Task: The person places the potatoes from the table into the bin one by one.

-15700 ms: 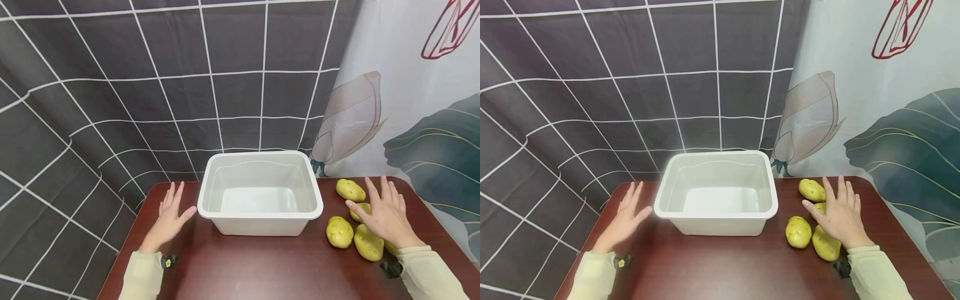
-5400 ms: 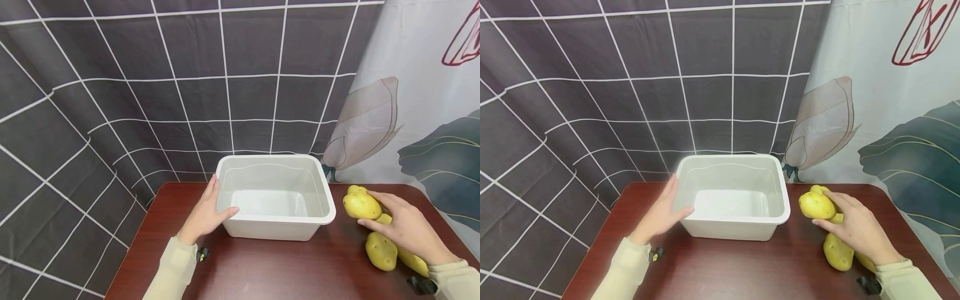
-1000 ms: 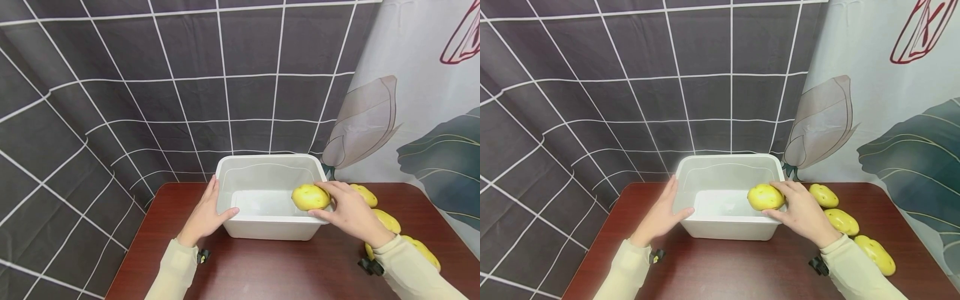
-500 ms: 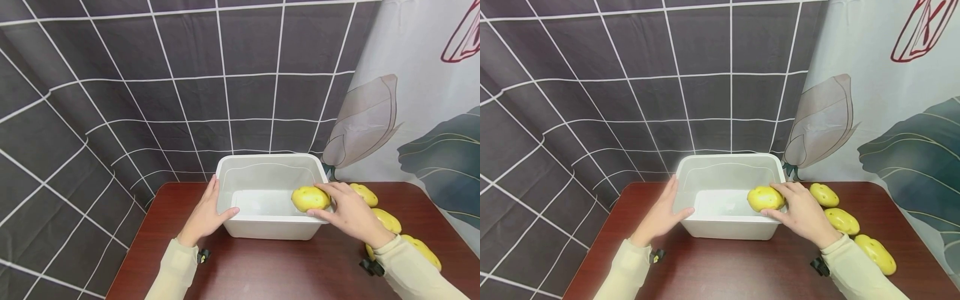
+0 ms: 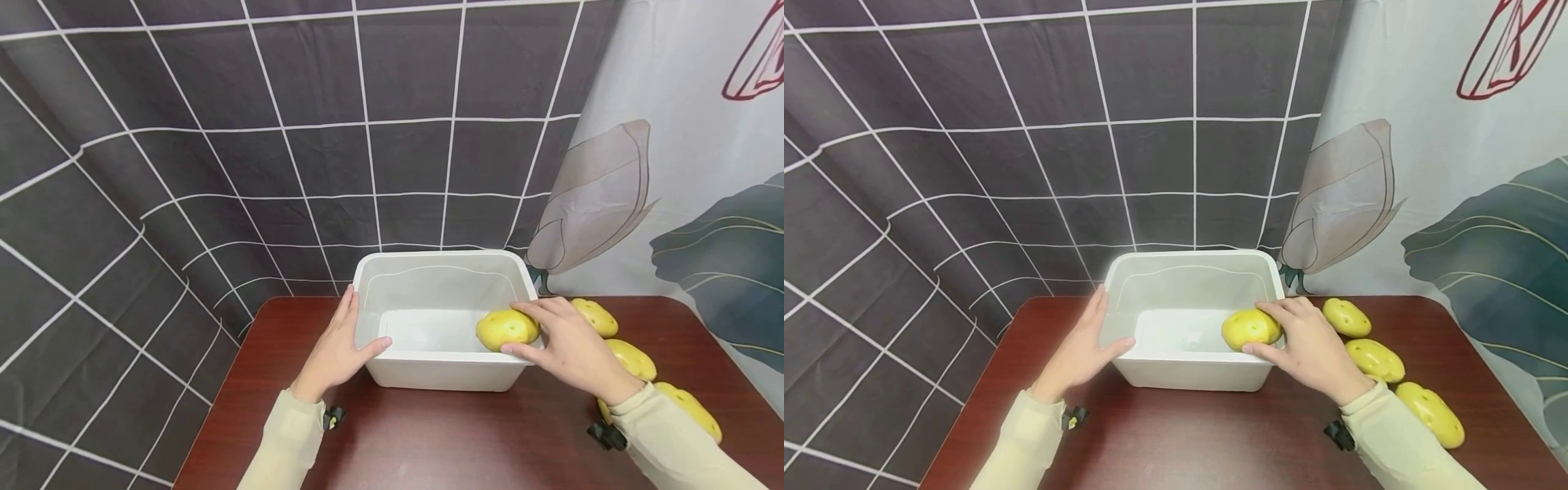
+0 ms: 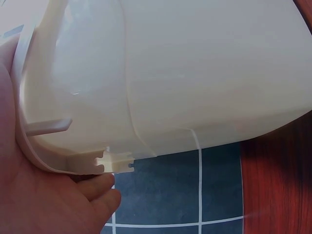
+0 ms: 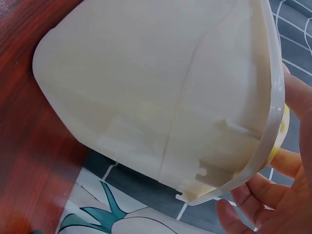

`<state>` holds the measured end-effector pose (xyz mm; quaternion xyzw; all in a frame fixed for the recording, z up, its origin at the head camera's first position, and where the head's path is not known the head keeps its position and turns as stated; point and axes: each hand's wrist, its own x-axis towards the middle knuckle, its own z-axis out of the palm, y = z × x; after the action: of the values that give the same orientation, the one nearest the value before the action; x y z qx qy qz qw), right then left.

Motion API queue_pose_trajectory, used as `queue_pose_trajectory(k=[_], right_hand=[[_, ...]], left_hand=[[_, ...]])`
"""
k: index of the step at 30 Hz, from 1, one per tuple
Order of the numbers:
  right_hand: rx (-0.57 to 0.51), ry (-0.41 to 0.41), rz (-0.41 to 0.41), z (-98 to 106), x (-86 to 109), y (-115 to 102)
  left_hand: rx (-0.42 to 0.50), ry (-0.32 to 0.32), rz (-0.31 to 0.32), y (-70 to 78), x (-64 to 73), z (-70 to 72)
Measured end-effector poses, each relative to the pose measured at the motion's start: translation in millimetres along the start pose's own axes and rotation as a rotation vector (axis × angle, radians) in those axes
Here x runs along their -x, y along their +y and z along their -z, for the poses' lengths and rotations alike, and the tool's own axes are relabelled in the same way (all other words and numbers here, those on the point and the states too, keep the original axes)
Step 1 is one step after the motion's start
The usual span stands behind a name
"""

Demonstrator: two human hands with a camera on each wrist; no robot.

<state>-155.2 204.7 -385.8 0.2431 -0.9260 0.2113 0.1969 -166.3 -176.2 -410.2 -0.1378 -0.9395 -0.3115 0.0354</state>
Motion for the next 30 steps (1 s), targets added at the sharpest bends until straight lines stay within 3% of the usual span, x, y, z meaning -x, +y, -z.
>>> queue_pose_trajectory(k=[21,30], right_hand=[[0.008,-0.027,0.020,-1.9,0.7,2.6],[0.004,0.016,0.077,-3.6,1.0,6.9]], left_hand=[[0.001,0.011,-0.005,-1.4,-0.1,-2.0],[0.003,0.012,-0.002,-1.3,-0.3,-2.2]])
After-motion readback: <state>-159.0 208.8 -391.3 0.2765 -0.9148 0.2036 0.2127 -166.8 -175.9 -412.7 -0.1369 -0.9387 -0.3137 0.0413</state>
